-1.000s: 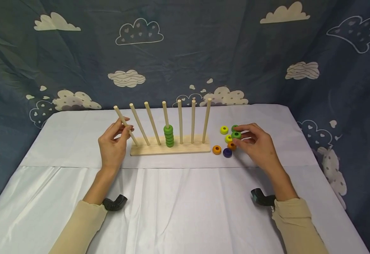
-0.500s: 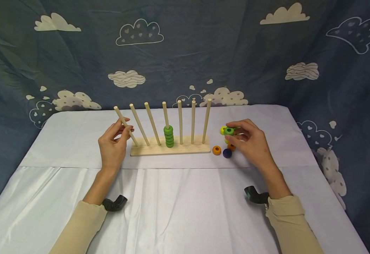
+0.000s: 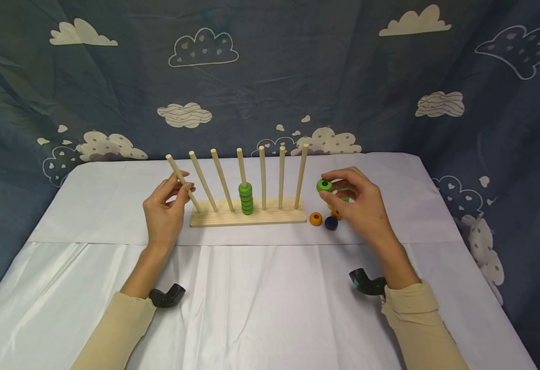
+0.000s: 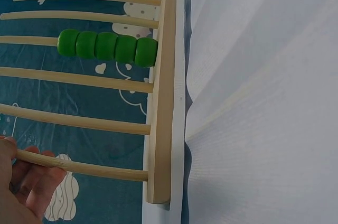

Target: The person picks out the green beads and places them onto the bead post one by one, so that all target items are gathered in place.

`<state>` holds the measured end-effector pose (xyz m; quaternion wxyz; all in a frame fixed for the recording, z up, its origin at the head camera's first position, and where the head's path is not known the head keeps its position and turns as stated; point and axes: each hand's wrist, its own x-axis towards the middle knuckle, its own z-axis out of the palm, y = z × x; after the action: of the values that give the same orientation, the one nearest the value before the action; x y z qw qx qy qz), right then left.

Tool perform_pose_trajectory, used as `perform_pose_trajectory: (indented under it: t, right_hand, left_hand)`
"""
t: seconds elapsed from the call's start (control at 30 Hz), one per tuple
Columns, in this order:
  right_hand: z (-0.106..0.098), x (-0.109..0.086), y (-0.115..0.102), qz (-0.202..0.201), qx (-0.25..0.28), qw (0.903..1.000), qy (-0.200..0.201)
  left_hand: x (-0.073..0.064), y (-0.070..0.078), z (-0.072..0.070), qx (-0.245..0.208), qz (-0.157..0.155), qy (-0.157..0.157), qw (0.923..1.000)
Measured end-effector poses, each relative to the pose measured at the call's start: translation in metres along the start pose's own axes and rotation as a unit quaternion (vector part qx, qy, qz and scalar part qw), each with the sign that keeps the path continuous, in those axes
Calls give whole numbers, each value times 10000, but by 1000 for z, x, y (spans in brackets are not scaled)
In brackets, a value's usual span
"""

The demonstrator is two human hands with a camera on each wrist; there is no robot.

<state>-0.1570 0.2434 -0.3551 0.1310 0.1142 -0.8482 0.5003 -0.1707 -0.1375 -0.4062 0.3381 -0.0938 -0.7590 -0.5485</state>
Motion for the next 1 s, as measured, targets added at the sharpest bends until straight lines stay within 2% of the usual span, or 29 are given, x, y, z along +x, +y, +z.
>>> perform_pose_trajectory:
  t: [0.63,1.0]
  right_hand:
    - [16,2,-25,-389,-74,9992,-98]
    - [28,5,-31,-952,-24,9953,-159]
  left_hand:
    - [0,0,0,-28,22,14,10000]
    - [0,-2,0,-49,42,-1,10000]
